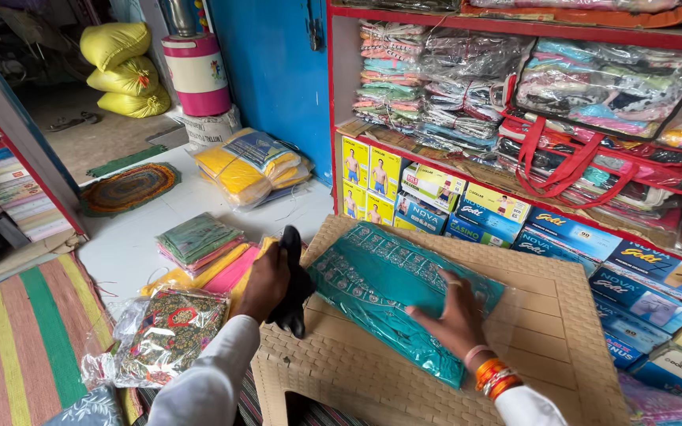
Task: The person wipes the surface of several packaged fabric items using a dark cloth. They handle a grey package, a teal package, a yellow package, and a red package, wiping each one thoroughly before placing it aside.
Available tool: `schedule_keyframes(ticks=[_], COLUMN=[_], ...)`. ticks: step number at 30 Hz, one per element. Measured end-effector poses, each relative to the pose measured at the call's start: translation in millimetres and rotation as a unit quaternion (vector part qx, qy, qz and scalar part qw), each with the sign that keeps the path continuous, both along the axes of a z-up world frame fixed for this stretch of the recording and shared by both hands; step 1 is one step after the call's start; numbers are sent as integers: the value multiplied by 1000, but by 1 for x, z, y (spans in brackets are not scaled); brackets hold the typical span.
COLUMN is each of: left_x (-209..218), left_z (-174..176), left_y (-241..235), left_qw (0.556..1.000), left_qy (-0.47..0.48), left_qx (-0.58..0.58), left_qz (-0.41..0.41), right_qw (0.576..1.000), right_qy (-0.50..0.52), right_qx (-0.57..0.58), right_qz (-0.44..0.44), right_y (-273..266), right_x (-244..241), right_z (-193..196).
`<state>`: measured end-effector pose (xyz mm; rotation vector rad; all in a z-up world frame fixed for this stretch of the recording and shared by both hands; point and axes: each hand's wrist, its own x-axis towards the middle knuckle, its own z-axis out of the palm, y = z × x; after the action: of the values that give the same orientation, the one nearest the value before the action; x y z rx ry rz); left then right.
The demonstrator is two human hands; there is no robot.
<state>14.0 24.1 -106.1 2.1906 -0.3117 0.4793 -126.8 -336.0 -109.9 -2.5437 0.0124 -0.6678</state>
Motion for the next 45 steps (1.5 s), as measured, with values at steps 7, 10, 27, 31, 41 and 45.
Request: schedule_keyframes(ticks=[7, 10, 27, 31, 41, 45], left_x=[6, 2, -16, -9, -12, -8], left_z=[21, 30, 58, 66, 60, 50], left_y=[-11, -19, -37, -34, -60, -72], left_qw=[863, 671, 653, 696, 738, 723], left_qy=[215, 348, 287, 202, 198, 204], left_qx=[-456, -647, -686, -686, -641, -655], left_qz=[-30, -101, -141, -61, -78, -83], right_qw=[973, 970, 979, 997, 830, 703], right_qy=[137, 121, 21, 51, 3, 96], right_qx=[-161, -184, -176, -53, 534, 691], right_qz=[91, 106, 96, 37, 160, 136], right_y=[65, 67, 69, 38, -50, -67], right_x=[-43, -46, -19, -4, 2, -6], right_z=[51, 51, 38, 76, 148, 121])
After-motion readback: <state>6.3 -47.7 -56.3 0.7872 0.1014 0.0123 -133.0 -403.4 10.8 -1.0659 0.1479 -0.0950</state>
